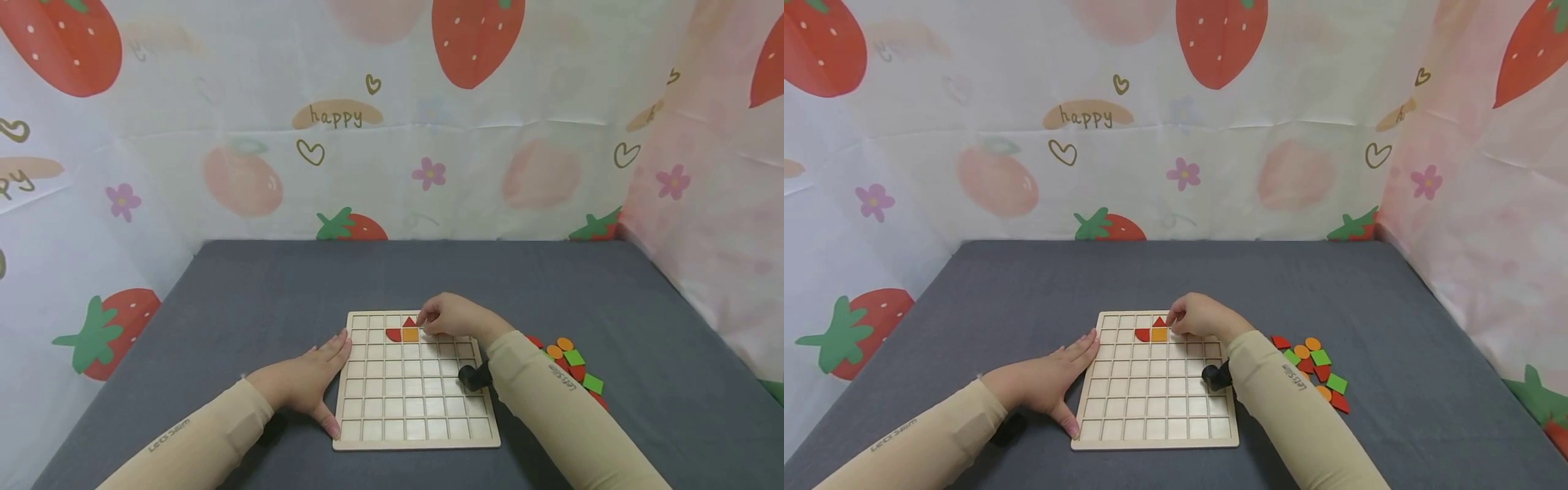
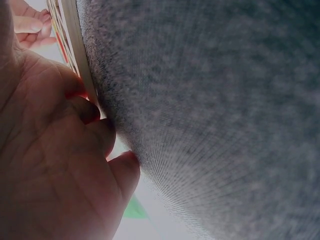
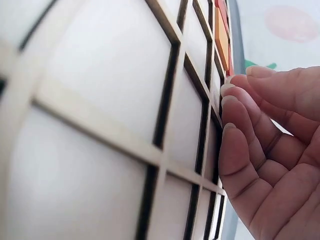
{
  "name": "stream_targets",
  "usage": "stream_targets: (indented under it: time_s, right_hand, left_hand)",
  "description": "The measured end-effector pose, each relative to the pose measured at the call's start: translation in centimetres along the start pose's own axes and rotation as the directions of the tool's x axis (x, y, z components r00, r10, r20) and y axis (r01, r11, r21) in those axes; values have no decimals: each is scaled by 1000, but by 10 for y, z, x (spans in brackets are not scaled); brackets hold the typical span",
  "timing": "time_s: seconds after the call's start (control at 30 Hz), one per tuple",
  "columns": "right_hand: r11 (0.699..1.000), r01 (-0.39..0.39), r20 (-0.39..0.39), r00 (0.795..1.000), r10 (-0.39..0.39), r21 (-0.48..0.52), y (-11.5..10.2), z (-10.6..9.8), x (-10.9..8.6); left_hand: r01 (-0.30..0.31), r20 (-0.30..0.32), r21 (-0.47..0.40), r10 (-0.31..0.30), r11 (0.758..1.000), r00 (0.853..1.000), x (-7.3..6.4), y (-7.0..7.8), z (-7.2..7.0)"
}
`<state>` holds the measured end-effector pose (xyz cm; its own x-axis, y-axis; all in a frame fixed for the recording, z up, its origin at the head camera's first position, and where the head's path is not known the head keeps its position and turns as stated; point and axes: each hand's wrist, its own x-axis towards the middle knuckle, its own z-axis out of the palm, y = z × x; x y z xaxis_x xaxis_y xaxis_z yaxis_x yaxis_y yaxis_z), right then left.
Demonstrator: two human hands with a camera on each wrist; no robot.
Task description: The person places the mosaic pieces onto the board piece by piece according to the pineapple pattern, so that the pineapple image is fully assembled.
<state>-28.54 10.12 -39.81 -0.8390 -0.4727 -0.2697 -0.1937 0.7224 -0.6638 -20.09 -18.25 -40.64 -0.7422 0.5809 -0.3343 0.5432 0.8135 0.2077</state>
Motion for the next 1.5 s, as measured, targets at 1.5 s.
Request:
stream_targets:
  time_s: [1.5]
  right_hand:
    - [995,-103,-7,995,103,9,102,-76,-88]
  left_hand:
    - [-9,-16,29,9,1000,1000,2,-4,3]
